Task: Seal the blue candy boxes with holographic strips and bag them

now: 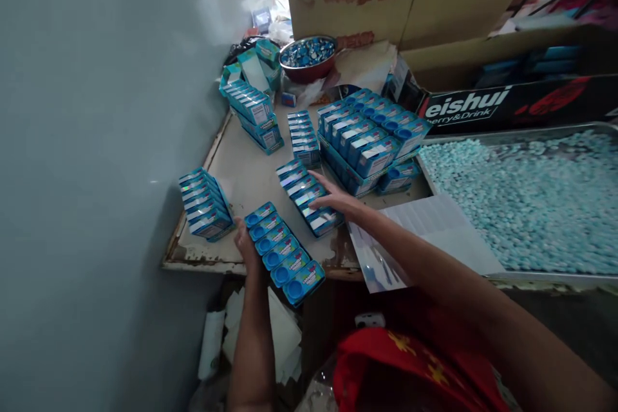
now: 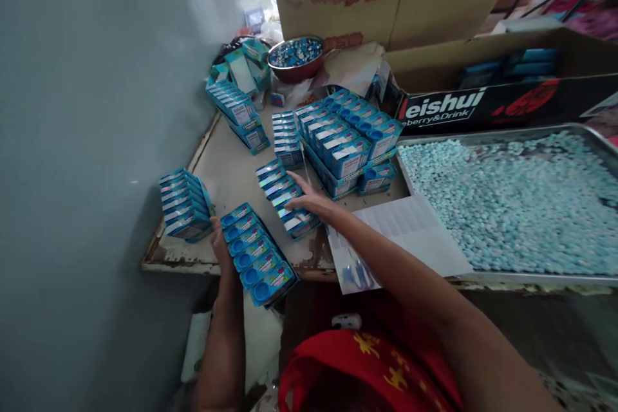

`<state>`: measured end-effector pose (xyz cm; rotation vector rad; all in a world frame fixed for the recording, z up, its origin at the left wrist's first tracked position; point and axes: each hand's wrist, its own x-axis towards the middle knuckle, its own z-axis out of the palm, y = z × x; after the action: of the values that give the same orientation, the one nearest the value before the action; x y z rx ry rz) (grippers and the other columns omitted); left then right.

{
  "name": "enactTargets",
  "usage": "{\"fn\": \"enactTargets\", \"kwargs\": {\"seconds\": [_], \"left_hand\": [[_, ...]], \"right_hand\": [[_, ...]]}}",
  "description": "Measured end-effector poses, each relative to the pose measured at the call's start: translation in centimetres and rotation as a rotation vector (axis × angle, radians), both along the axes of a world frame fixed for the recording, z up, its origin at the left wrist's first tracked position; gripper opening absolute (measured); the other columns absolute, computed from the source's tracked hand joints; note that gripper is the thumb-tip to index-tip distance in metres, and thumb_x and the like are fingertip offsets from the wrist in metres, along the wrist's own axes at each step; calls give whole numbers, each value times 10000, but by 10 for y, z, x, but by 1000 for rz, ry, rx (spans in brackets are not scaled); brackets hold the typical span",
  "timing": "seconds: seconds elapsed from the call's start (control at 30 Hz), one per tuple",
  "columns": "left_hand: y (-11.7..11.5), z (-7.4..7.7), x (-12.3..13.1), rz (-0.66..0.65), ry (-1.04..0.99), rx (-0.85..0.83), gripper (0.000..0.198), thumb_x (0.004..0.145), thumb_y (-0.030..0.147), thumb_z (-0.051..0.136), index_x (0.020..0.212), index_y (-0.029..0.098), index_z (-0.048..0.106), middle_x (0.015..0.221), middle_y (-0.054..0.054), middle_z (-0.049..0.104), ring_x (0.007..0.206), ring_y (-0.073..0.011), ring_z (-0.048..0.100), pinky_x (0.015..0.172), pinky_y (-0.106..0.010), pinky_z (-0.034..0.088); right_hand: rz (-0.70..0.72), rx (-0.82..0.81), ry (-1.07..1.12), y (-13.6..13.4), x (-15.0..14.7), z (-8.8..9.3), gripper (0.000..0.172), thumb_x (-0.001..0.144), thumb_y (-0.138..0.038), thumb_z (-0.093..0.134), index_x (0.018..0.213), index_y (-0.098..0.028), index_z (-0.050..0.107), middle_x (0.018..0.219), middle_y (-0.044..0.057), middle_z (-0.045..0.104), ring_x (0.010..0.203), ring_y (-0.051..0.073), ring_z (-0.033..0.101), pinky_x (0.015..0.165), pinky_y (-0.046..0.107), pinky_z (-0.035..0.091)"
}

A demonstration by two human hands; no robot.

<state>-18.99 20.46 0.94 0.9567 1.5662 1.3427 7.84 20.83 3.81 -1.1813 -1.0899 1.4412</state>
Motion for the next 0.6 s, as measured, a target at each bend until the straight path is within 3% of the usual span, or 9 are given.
{"fn": "enactTargets", "kwargs": {"seconds": [0.07, 0.17, 0.2, 0.27, 0.37, 0.47, 0.53, 0.6], "left_hand": [[-20, 0, 4, 134, 5, 70, 715, 963, 840, 375, 1032, 200, 685, 1078, -109, 742, 1197, -289, 686, 991, -375, 565], [-66, 0, 8, 233, -35, 237, 706, 976, 801, 419, 1349, 251, 657, 1516, -113, 625, 1550, -317, 481, 1257, -440, 422], [-85, -1, 10, 208, -66, 264, 700, 960, 787, 492, 1427, 283, 628, 1598, -97, 571, 1598, -329, 419, 1307, -464, 365], [-124, -7, 13, 39, -124, 267, 802, 882, 812, 627, 1550, 375, 546, 1702, -46, 476, 1654, -352, 318, 1364, -499, 287], [-169, -27, 15, -207, -36, 329, 1146, 669, 897, 780, 1659, 513, 347, 1799, 34, 308, 1699, -360, 173, 1395, -532, 235], [-186, -53, 19, -253, 216, 302, 1405, 510, 760, 962, 1670, 579, 191, 1833, 62, 189, 1696, -376, 170, 1381, -578, 278], [-184, -62, 23, -160, 371, 218, 1479, 481, 614, 1032, 1665, 571, 146, 1818, 22, 244, 1670, -402, 257, 1350, -598, 348], [-177, -60, 27, -49, 459, 141, 1473, 508, 552, 1042, 1664, 532, 130, 1765, -38, 358, 1621, -434, 364, 1310, -625, 403]], "right_hand": [[-20, 22, 25, 10, -19, -2, 1194, 562, -221, 878, 1663, -261, 419, 1601, 87, 589, 1401, 329, 612, 1213, 481, 492], [-68, 55, 44, 33, -48, -3, 1217, 521, -159, 889, 1649, -163, 434, 1634, 144, 544, 1444, 341, 572, 1193, 431, 505], [-62, 51, 36, 43, -55, -3, 1218, 518, -140, 897, 1646, -138, 436, 1630, 159, 543, 1447, 340, 568, 1186, 421, 509], [-42, 55, -17, 66, -65, 1, 1212, 533, -112, 915, 1645, -111, 434, 1612, 164, 558, 1442, 322, 569, 1187, 404, 504], [3, 97, -161, 101, -77, 11, 1115, 622, -110, 918, 1634, -119, 451, 1562, 117, 608, 1407, 278, 588, 1207, 393, 477], [31, 98, -227, 135, -93, 23, 1027, 697, -126, 907, 1623, -127, 464, 1519, 81, 632, 1380, 267, 607, 1208, 385, 473], [23, 113, -247, 155, -108, 33, 951, 735, -161, 904, 1596, -163, 500, 1504, 50, 632, 1426, 288, 583, 1224, 386, 459], [49, 224, -257, 166, -122, 45, 763, 833, -232, 853, 1536, -215, 558, 1492, 15, 626, 1522, 331, 492, 1274, 439, 403]]}}
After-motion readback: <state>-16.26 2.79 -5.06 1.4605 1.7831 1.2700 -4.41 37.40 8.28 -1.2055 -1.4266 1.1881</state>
